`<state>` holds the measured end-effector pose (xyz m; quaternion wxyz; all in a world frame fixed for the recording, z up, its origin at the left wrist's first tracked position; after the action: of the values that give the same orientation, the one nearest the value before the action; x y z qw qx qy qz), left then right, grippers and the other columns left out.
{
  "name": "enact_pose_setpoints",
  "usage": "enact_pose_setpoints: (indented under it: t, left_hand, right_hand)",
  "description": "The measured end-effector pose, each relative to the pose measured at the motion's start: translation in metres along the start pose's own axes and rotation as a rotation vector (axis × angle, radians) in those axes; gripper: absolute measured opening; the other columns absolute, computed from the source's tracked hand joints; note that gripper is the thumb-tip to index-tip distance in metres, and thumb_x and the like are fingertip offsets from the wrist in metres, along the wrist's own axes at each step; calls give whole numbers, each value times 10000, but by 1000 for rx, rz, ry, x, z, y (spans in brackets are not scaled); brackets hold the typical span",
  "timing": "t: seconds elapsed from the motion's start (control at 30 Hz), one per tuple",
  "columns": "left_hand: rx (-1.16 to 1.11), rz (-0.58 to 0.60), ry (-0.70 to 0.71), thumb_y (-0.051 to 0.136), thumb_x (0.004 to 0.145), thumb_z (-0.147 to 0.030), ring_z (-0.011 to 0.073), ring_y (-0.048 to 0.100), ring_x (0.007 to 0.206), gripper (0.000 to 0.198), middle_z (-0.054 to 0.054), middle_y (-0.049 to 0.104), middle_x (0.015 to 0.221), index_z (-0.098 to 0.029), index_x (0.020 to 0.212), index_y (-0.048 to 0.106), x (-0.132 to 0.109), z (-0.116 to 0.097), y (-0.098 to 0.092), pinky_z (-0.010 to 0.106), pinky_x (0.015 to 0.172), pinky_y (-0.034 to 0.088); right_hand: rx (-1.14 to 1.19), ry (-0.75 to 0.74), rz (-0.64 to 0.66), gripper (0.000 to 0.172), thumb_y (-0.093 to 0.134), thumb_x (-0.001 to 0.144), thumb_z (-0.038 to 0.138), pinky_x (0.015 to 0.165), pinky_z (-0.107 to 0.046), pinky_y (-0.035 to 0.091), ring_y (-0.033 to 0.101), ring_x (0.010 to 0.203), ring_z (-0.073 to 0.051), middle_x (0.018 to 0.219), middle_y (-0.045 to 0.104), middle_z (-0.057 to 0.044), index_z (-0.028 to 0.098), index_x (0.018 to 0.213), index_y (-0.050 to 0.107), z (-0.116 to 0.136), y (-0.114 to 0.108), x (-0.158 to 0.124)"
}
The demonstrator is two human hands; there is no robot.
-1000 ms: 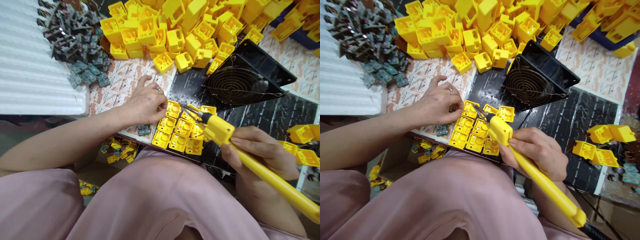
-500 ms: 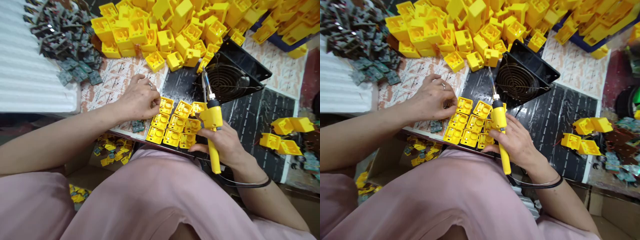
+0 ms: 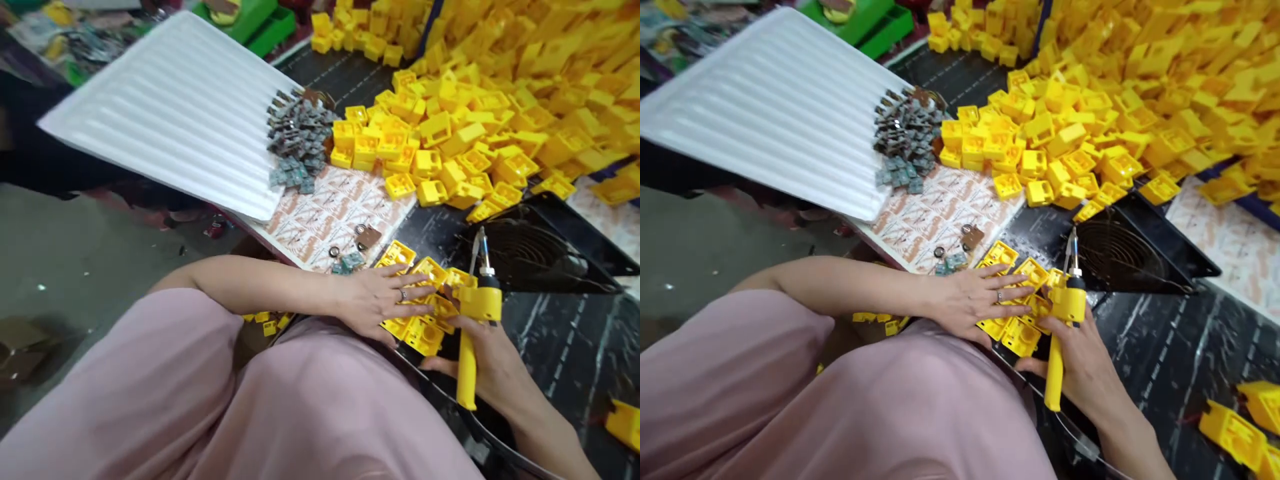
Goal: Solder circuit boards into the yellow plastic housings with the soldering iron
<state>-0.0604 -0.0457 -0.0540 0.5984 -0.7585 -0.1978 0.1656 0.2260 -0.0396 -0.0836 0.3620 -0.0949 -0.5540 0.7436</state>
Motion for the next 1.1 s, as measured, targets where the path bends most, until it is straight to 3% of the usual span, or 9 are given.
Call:
enact_pose_setpoints:
  t: [0.1,0.23,0.33,0.4,0.5,0.57,0.73,0.93,1.1]
  left_hand:
    - [15,22,-47,594,1016,-567,348,323,1651,788,193,404,1731,-81,1626,477,-1,5,1,501,1346,277]
    - [-27,-90,-68,592,1015,-512,334,469,1567,669,196,541,1639,-114,1552,578,-26,25,-20,486,1263,407]
    - [88,-203,-381,494,1022,-288,281,619,1399,369,164,745,1365,-145,1218,773,-63,64,-43,460,1183,480]
    - [193,-232,-640,471,982,-201,322,530,1482,331,175,701,1426,-147,1056,789,-91,97,-53,550,1264,376]
    - [201,-271,-790,419,1010,-228,313,409,1575,389,122,616,1562,-142,1238,723,-122,136,-53,615,1355,169]
    - [153,-276,-828,381,1065,-317,269,341,1615,417,59,579,1612,-164,1295,694,-134,149,-50,574,1389,73]
    - [184,-272,-850,267,1157,-435,206,255,1609,512,-97,578,1598,-196,1173,719,-146,152,-55,554,1412,13]
    - [295,-212,-715,423,1021,-325,296,352,1602,353,95,557,1634,-157,1141,709,-148,130,-54,587,1348,173]
    - [135,-235,-687,451,999,-482,321,256,1629,381,-35,619,1564,-215,1082,710,-159,136,-42,606,1378,-37]
  right_hand:
    - [-15,8,-30,465,814,855,576,879,-555,665,739,1129,-402,1142,739,-132,251,1154,670,5,12,11]
    - [-15,-58,-87,451,739,926,623,925,-529,651,750,1112,-364,1097,758,-118,246,1157,648,20,15,30]
    - [21,-46,-162,500,779,908,614,884,-518,660,763,1088,-363,1159,762,-125,253,1215,619,26,5,35]
    - [11,-18,-226,488,804,892,601,853,-504,665,775,1060,-357,1176,767,-121,259,1192,627,30,-3,35]
    - [-18,-4,-260,391,813,914,519,870,-490,666,787,1053,-335,1177,779,-104,265,1153,637,35,-8,36]
    - [-45,2,-248,349,816,930,441,869,-465,665,792,1059,-315,1176,786,-94,264,1165,627,37,-8,37]
    - [-146,-23,-287,296,792,950,308,825,-384,672,810,1036,-271,1173,803,-65,274,1184,612,38,-10,37]
    - [-177,-21,-344,236,783,946,218,809,-344,693,821,1007,-253,1140,820,-49,251,1131,640,43,-14,42]
    - [-191,-57,-375,195,774,954,207,729,-332,700,830,930,-258,1068,830,-48,238,1105,655,47,-16,48]
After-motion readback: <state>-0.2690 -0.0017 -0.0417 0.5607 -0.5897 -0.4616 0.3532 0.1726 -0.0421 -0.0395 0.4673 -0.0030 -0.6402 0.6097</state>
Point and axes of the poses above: each hand's wrist, its own x-axis towards the middle knuckle, its own y-axis out of the palm, z = x × y, the point moved 1 cm from there along x, towards the middle knuckle
